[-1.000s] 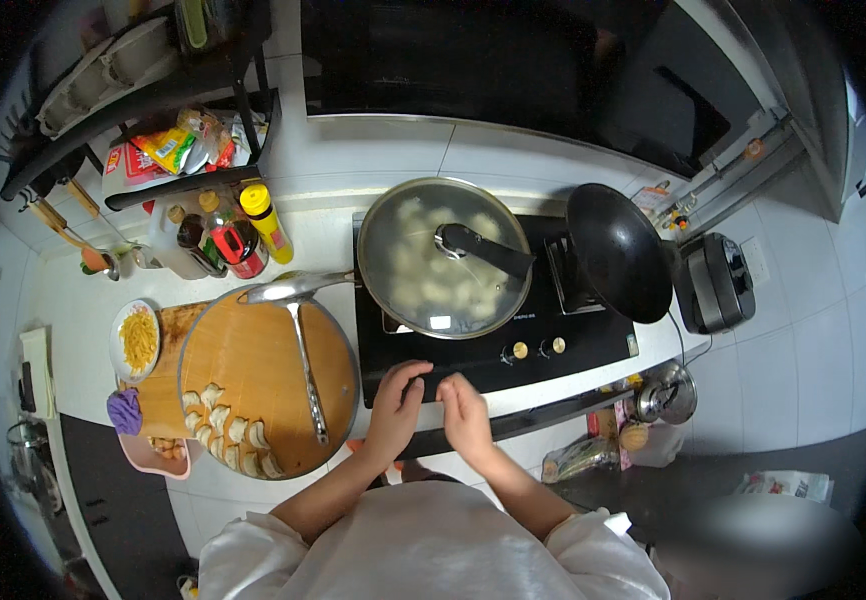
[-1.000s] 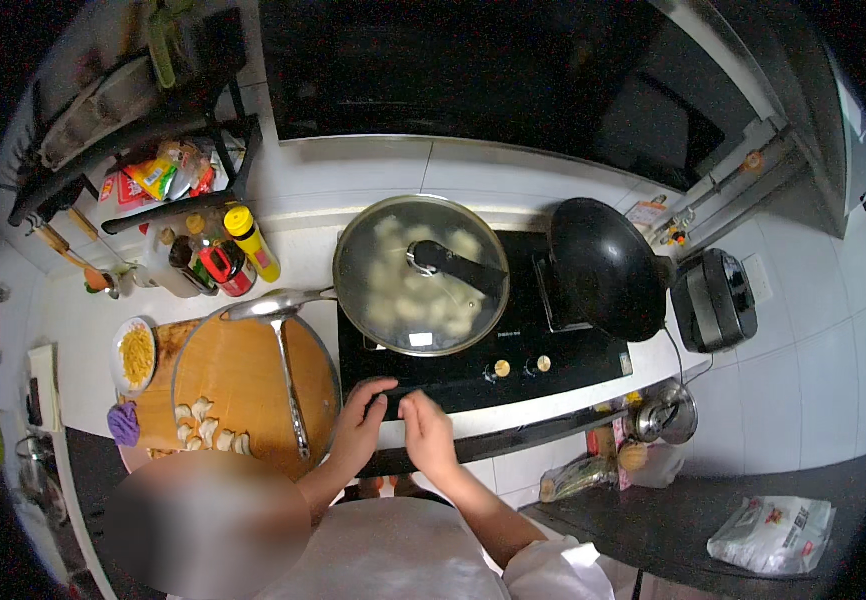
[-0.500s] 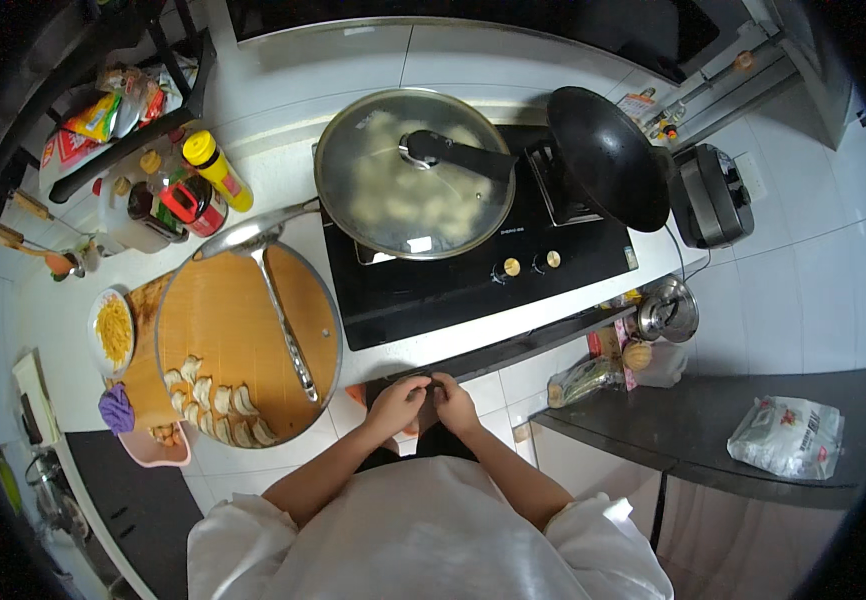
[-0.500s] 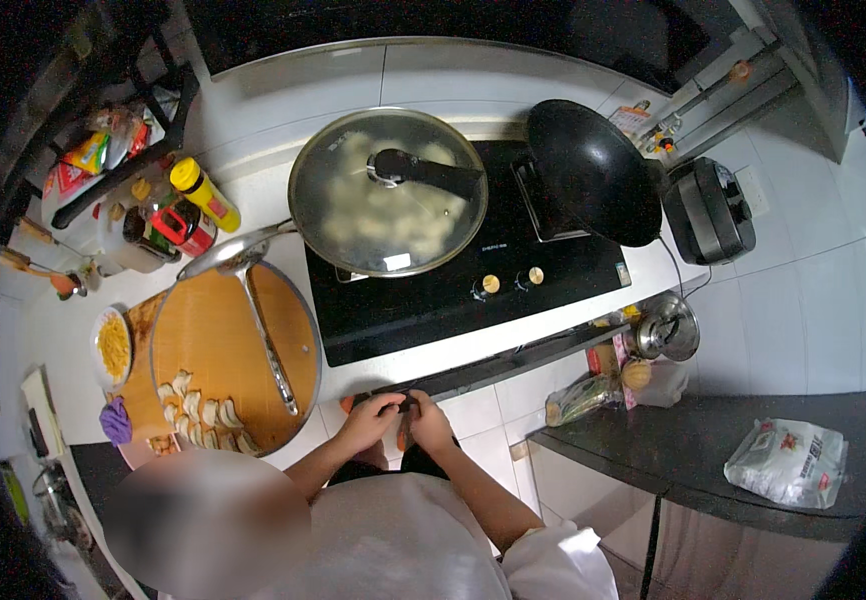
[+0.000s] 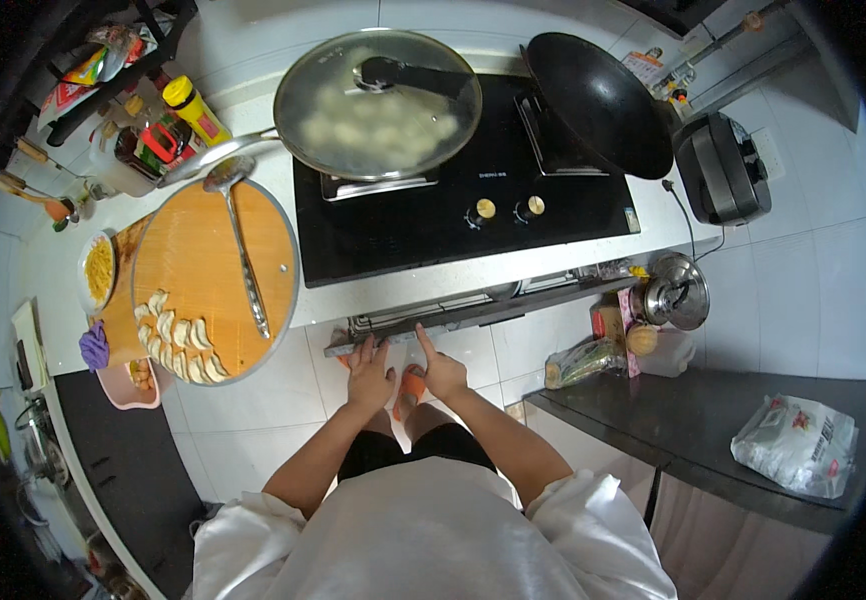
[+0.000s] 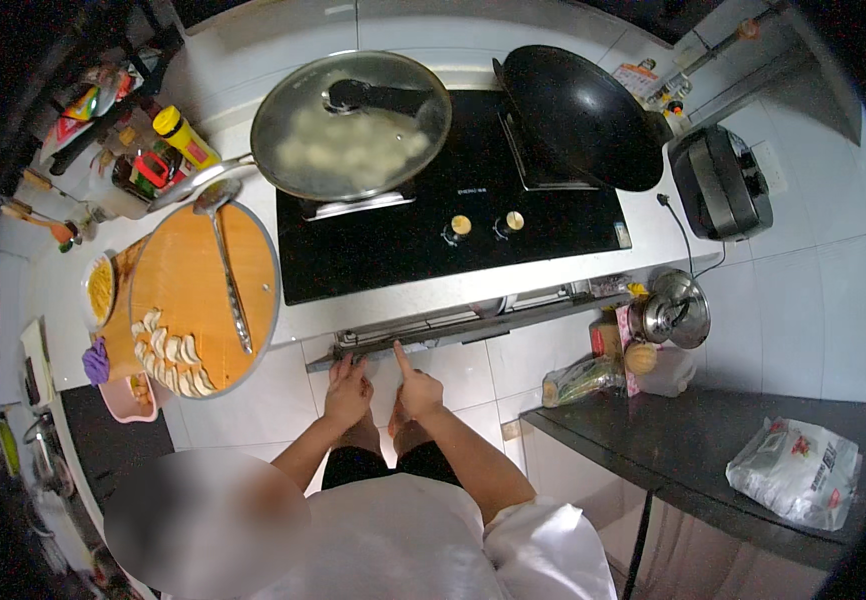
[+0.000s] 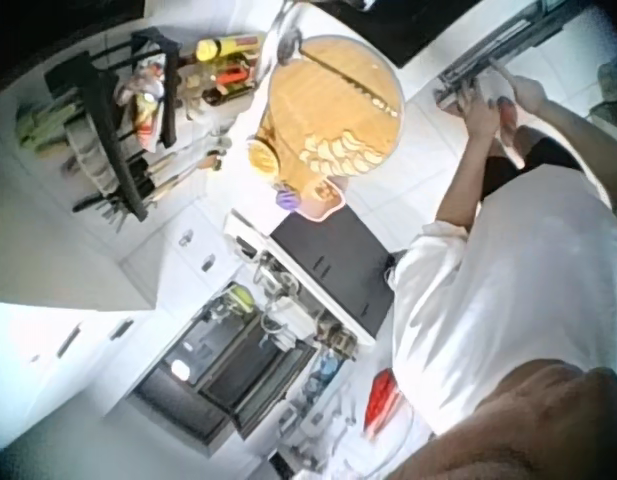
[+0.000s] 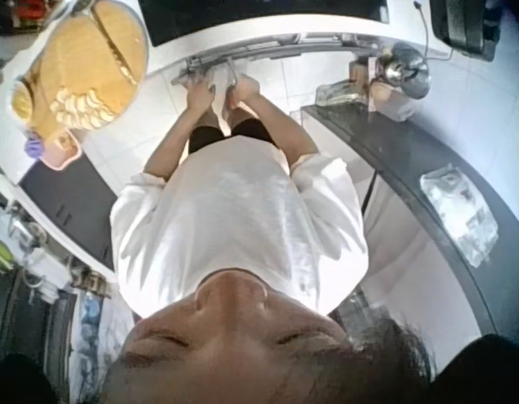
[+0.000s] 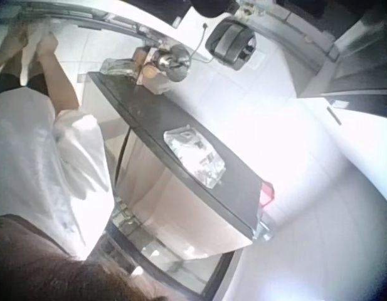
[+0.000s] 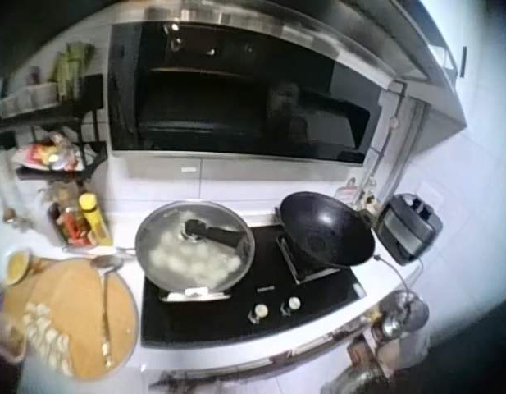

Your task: The person places several dumplings into a pan of boiling water, stirs them with a slotted spoon, and covers the pan with a lid.

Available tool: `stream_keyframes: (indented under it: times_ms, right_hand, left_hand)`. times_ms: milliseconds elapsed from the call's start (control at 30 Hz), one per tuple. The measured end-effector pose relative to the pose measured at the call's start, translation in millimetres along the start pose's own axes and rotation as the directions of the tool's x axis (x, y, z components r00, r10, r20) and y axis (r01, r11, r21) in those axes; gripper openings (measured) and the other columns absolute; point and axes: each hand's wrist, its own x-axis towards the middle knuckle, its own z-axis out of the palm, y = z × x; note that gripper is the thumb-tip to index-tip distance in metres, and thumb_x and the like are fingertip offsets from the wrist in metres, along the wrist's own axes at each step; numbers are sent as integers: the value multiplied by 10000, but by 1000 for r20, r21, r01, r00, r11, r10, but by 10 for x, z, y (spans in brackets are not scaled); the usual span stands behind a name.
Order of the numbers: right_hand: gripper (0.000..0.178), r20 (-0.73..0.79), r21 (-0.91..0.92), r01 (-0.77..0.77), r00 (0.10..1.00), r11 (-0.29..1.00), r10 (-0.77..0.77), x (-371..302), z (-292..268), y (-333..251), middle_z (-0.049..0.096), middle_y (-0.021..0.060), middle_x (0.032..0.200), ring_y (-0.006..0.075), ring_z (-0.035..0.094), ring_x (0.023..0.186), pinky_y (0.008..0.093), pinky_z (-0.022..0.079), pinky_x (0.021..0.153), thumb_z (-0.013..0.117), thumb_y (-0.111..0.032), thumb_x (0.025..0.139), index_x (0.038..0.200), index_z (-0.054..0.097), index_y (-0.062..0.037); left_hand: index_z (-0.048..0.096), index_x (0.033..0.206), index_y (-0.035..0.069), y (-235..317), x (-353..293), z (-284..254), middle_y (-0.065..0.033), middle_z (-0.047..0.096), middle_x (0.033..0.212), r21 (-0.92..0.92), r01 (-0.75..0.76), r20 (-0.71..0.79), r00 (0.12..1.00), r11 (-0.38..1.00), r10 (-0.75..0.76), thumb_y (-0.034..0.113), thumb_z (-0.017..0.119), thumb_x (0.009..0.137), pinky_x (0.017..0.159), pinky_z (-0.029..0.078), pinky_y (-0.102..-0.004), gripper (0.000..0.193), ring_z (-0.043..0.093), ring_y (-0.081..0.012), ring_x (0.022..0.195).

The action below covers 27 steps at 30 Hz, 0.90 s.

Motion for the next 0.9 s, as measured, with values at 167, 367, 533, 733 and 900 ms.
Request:
stream_keyframes:
  times_ms: [167, 367, 533, 733, 900]
  right_hand:
    - [1030, -58, -214, -5, 998, 977, -8, -24, -5, 327, 678, 189, 857, 310, 686, 775, 419, 540, 660, 587, -47, 779, 1531, -80, -269]
    - [1057, -201, 19, -114, 973, 993, 115, -106, -122, 516, 673, 178, 757, 341, 665, 647, 439, 513, 567, 583, -29, 744, 1524, -116, -168]
    - [1026, -23, 76, -19, 1000, 997, 21, -25, -58, 288, 677, 190, 821, 357, 667, 743, 451, 519, 662, 600, -89, 808, 1523, -120, -247]
    - [726, -143, 411, 161, 983, 898, -110, -17, 154, -346, 665, 205, 825, 387, 653, 752, 477, 508, 689, 567, -124, 852, 1499, 248, -203]
    - [497, -186, 639, 326, 945, 697, -271, -231, -284, -1228, 637, 152, 873, 279, 624, 775, 358, 481, 707, 506, -66, 920, 1403, 393, -74]
  left_hand:
    - [336, 1435, 29, 154, -171, 11, -252, 181, 1531, 74, -65, -19, 998, 995, 66, 98, 620, 780, 1148, 239, -484, 717, 214, -482, 1387]
    - [356, 1435, 20, 261, -129, 208, -257, 177, 1534, -38, 67, -104, 992, 997, -71, 115, 639, 776, 1161, 197, -468, 723, 187, -461, 1402]
    - [423, 1407, 28, 349, -89, 178, -250, 290, 1489, -212, 54, -100, 992, 976, -77, 116, 632, 815, 1107, 292, -406, 634, 288, -400, 1367]
    - [493, 1327, 7, 328, -135, -125, -198, 539, 1318, -588, 104, -149, 961, 802, -233, 129, 557, 893, 1048, 386, -365, 455, 498, -339, 1242]
    - [517, 1296, -6, 277, -347, -637, -164, 529, 1333, -798, -72, -308, 902, 598, -302, 29, 486, 924, 1037, 389, -319, 375, 506, -267, 1236]
